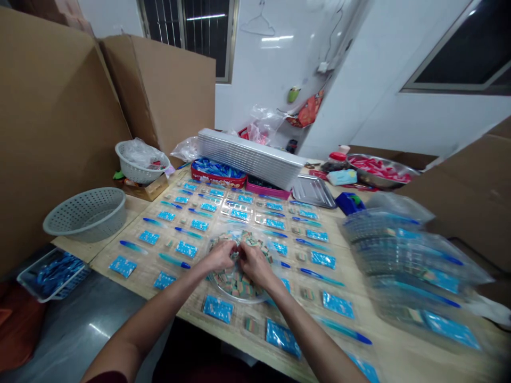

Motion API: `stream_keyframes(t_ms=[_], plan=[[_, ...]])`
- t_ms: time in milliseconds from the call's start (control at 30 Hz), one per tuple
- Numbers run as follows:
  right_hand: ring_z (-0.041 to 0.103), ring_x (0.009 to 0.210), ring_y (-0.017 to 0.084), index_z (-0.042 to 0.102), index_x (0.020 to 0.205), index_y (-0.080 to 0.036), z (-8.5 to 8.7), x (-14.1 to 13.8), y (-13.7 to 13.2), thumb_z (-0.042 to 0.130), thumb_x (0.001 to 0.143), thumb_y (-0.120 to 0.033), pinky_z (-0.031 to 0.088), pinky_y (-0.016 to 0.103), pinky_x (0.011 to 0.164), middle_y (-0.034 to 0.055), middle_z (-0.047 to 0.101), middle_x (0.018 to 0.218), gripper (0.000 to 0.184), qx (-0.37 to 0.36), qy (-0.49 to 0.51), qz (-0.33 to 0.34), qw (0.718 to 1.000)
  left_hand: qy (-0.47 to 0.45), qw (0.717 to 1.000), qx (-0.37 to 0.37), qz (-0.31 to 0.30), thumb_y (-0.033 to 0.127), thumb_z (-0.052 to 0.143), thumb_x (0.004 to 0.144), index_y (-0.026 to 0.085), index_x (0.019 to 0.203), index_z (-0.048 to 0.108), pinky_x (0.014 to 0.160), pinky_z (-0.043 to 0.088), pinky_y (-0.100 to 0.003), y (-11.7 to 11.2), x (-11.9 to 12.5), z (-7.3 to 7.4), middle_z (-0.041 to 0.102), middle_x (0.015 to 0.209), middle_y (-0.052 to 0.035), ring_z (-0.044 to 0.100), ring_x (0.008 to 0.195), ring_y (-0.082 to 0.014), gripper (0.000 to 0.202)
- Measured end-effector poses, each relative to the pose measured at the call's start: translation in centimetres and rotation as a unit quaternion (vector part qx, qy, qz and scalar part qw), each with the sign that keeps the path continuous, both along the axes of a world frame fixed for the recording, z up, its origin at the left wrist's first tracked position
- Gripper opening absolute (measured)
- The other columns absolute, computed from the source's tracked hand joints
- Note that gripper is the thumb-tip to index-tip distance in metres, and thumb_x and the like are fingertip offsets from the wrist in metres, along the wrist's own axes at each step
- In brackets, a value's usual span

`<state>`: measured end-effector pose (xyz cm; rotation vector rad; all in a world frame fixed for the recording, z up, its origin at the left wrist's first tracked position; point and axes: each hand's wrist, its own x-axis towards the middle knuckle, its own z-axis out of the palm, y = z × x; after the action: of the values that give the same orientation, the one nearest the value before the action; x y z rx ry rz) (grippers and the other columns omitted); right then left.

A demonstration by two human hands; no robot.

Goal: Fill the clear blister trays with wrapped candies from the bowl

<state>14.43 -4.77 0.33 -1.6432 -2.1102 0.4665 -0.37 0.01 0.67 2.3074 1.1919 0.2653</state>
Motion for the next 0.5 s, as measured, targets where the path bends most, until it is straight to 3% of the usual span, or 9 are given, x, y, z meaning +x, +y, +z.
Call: stream_keyframes(t_ms=[367, 500], plan=[[0.058, 0.077, 0.019, 0.061, 0.084, -0.018, -0.6, 0.7, 0.0, 0.049, 0.073, -0.008, 0.035, 0.026, 0.072, 0.0041, 0.067, 0.076, 0.019, -0.003, -0.019, -0.044, 0.999, 0.040, 0.998, -0.004, 0.040, 0.012, 0.057, 0.067, 0.016, 0.086, 0.064, 0.081, 0.045, -0.033, -1.1, 0.1, 0.4, 0.067, 0.090, -0.0099, 0.061, 0.095, -0.0260, 0.022], [0.059, 0.074, 0.017, 0.062, 0.082, -0.019, -0.7, 0.2, 0.1, 0.050, 0.074, -0.010, 0.036, 0.023, 0.065, 0.0031, 0.068, 0.075, 0.017, -0.032, 0.018, -0.039, 0.999, 0.042, 0.998, -0.004, 0.045, 0.013, 0.056, 0.068, 0.017, 0.085, 0.064, 0.083, 0.045, -0.033, -1.3, 0.1, 0.7, 0.068, 0.091, -0.0099, 0.061, 0.096, -0.0258, 0.020]])
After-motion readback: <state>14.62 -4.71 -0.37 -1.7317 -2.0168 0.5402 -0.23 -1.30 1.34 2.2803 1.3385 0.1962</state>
